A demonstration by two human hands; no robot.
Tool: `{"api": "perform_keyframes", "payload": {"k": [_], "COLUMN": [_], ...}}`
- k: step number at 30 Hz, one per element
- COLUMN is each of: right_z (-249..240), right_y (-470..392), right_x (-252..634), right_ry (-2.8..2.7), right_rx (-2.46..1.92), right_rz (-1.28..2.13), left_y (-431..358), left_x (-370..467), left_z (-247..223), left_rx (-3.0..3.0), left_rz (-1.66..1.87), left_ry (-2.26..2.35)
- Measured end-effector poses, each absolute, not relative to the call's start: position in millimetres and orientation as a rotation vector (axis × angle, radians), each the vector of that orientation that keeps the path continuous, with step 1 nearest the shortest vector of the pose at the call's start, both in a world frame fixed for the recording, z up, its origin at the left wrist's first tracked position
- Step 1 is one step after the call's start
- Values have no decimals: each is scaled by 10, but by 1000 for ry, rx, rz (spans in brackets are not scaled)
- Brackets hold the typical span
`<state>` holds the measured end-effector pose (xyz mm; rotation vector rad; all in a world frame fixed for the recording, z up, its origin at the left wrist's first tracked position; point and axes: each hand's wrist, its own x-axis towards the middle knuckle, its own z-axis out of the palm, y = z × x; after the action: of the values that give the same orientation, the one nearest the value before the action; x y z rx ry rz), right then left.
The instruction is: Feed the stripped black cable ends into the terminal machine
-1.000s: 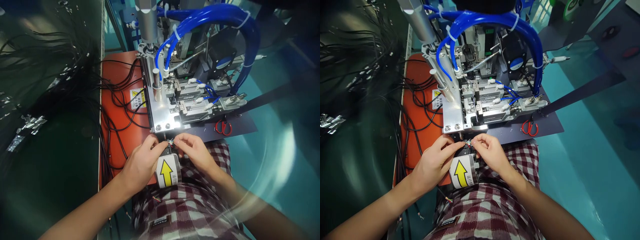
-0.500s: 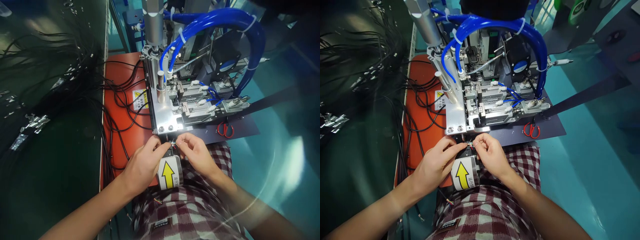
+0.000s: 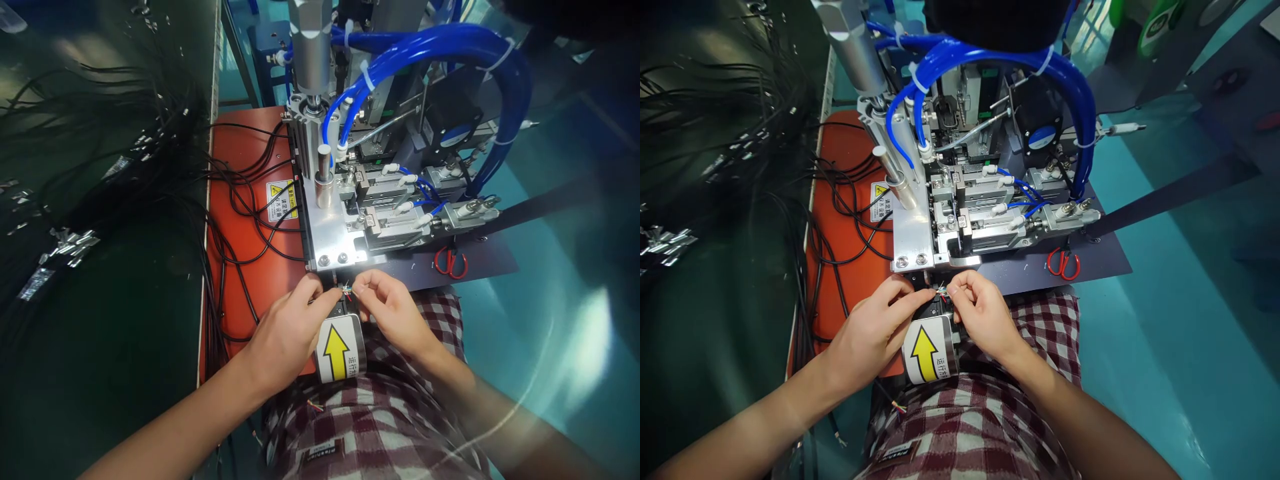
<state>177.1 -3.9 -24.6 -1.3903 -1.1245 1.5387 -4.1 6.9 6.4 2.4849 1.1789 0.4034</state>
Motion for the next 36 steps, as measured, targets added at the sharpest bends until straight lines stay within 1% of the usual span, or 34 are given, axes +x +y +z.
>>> {"api": "perform_keyframes", "payload": {"k": [31,36], "right_z": [-301,-300], "right_y": [-84,-94], "right_x": [1783,1778], "right_ry": [-1315,-1382], "right_rx": [-1416,-1429], "right_rz": [1360,1279], "left_y": [49,42], "left_x": [-44,-45], "left_z": [67,58], "left_rx": [2517,2523], "left_rz": [311,279], "left_ry": [1198,1198]}}
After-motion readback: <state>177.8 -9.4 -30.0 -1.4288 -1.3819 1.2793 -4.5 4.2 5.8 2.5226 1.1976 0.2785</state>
